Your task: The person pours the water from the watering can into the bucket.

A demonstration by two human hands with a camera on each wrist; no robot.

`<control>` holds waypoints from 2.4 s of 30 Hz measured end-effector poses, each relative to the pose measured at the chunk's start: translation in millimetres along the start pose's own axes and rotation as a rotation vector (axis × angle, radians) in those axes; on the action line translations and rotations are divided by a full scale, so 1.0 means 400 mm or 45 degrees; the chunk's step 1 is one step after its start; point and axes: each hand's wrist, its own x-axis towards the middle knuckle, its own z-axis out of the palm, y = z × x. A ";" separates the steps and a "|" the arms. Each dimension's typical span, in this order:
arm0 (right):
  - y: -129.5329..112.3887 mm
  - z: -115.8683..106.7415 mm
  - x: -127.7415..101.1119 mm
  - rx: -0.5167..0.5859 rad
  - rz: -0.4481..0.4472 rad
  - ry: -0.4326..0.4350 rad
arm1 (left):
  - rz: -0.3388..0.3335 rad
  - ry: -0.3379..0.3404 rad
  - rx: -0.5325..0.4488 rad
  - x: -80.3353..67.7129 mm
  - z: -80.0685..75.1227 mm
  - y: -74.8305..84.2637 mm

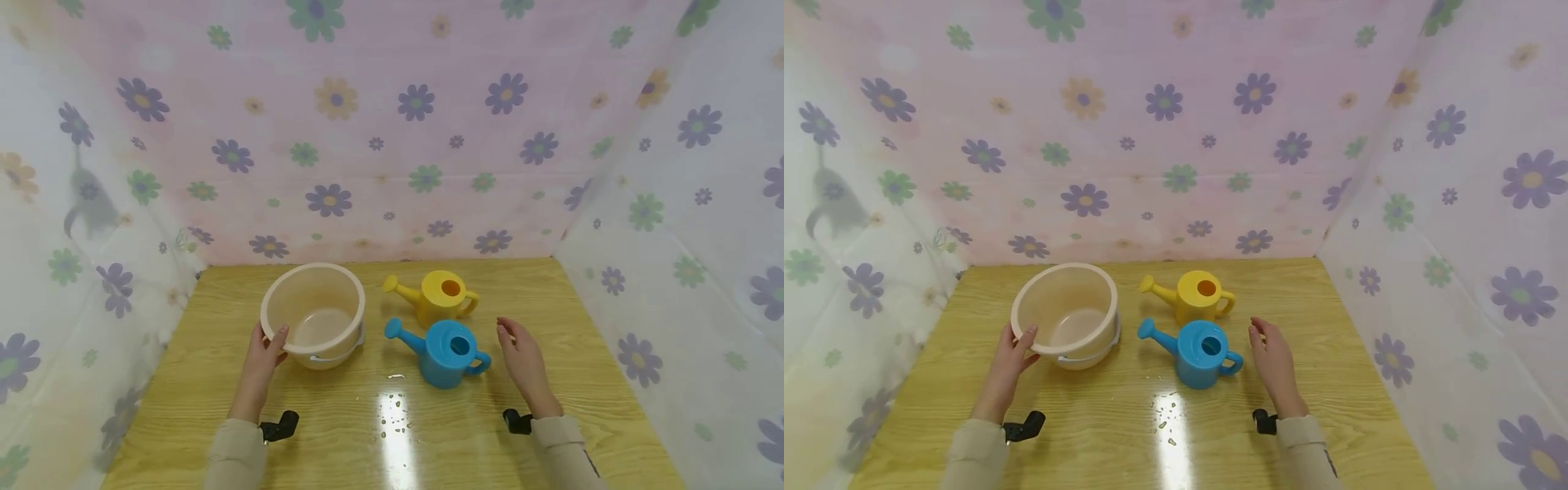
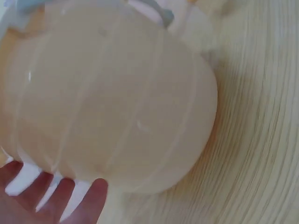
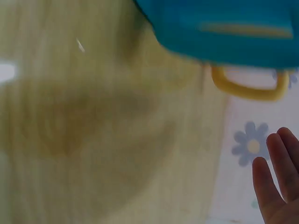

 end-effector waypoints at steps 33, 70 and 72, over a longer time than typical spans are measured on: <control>-0.015 0.189 -0.151 1.218 0.603 0.046 | 0.146 0.140 -0.250 -0.087 0.096 -0.026; -0.143 0.054 -0.059 1.566 0.086 0.014 | 0.057 0.249 -0.141 -0.063 0.134 -0.024; -0.155 0.054 -0.053 1.536 0.099 0.015 | 0.067 0.254 -0.142 -0.061 0.137 -0.023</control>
